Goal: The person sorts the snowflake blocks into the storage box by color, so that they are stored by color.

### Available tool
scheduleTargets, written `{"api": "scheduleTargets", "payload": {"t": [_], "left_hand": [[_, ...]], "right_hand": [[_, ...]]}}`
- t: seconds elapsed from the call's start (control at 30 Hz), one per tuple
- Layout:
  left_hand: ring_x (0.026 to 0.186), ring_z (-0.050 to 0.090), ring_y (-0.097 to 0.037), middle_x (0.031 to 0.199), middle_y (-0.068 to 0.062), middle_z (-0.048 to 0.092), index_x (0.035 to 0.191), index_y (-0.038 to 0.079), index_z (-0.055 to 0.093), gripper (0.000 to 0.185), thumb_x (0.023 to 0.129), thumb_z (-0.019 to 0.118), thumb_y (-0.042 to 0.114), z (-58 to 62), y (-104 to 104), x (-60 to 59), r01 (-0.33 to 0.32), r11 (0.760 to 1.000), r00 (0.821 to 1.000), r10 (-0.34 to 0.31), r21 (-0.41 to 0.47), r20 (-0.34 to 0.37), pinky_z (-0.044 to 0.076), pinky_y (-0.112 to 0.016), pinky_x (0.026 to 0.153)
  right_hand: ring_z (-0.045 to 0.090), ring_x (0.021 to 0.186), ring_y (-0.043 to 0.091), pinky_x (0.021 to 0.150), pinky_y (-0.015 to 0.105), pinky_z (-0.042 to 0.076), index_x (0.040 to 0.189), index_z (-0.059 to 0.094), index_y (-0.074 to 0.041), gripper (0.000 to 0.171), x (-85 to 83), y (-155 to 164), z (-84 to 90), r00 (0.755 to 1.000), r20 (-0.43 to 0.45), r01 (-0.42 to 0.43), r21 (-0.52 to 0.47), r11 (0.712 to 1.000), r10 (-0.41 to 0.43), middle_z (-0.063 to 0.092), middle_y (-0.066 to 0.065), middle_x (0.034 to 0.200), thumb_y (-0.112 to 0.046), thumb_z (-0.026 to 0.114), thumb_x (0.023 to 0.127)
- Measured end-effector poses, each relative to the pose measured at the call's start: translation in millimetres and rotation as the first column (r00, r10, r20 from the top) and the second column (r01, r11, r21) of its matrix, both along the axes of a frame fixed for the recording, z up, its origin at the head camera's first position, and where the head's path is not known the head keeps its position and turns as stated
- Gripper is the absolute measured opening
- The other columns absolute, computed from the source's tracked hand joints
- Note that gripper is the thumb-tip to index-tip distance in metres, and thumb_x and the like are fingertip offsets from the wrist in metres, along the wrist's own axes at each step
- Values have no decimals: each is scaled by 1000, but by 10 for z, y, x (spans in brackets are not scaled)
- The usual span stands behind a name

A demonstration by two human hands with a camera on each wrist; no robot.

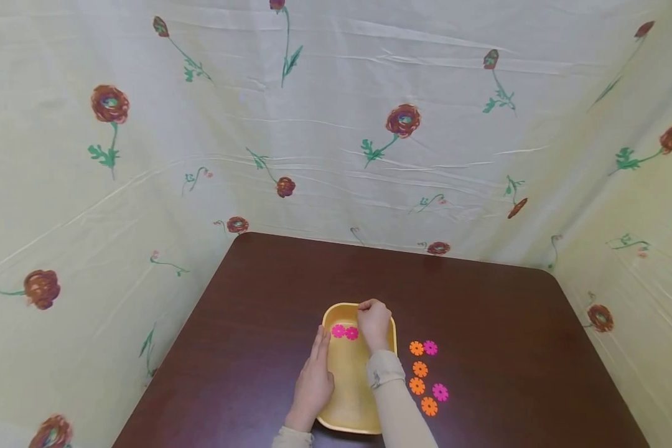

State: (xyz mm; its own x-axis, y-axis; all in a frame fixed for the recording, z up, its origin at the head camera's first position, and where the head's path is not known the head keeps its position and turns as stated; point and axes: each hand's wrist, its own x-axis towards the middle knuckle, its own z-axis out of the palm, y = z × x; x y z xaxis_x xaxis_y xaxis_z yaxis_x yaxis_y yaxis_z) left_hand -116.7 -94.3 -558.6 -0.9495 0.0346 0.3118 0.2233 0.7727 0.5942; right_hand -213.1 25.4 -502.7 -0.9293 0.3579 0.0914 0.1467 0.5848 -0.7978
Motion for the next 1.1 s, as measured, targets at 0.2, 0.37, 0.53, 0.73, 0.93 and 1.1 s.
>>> {"api": "scheduleTargets", "payload": {"t": [0.2, 0.37, 0.53, 0.73, 0.93, 1.1], "left_hand": [[66, 53, -25, 147, -11, 29, 136, 1, 40, 77, 63, 56, -15, -3, 8, -13, 3, 1000, 1000, -3, 5, -10, 39, -32, 51], [65, 51, -23, 148, -11, 28, 137, 1, 38, 77, 64, 55, -15, 4, 19, -30, 14, 1000, 1000, -14, 13, 0, 37, -29, 49], [65, 51, -22, 149, -10, 26, 137, 2, 38, 76, 65, 55, -15, -9, 11, -30, 7, 1000, 1000, -7, 13, 19, 36, -27, 48], [64, 51, -23, 148, -11, 27, 137, 1, 38, 76, 65, 54, -15, -4, -5, -29, 6, 1000, 999, -7, 24, 31, 35, -26, 47], [66, 52, -24, 148, -11, 26, 138, 2, 37, 76, 66, 54, -15, 15, -2, -25, 7, 1000, 999, -8, 23, 43, 36, -28, 49], [67, 53, -25, 149, -12, 26, 138, 2, 37, 77, 66, 54, -15, 19, 19, -26, 13, 1000, 999, -14, 18, 45, 37, -29, 49]], "right_hand": [[56, 67, 22, 65, 36, 45, 77, 68, -7, 3, -16, 116, 249, 1000, 27, -6, -8, 1000, 7, 64, 4, 69, -9, 66, 78], [58, 75, 24, 70, 39, 45, 83, 68, -8, 5, -1, 278, 345, 1000, 30, 4, -17, 1000, -4, 65, 5, 77, -11, 66, 80], [58, 81, 27, 74, 41, 44, 86, 68, -9, 7, 2, 482, 319, 999, 38, 35, -15, 999, -34, 66, 6, 82, -11, 66, 80], [58, 86, 29, 76, 43, 43, 91, 68, -8, 11, 31, 746, 247, 997, 55, 51, 5, 999, -51, 66, 9, 89, -11, 64, 81], [57, 90, 29, 77, 43, 46, 99, 66, -8, 17, 95, 972, 157, 994, 107, 33, 25, 999, -36, 65, 12, 100, -13, 63, 84], [56, 79, 27, 64, 37, 50, 105, 64, -7, 21, 167, 1128, 33, 990, 138, 8, 26, 1000, -11, 61, 16, 106, -11, 61, 85]]}}
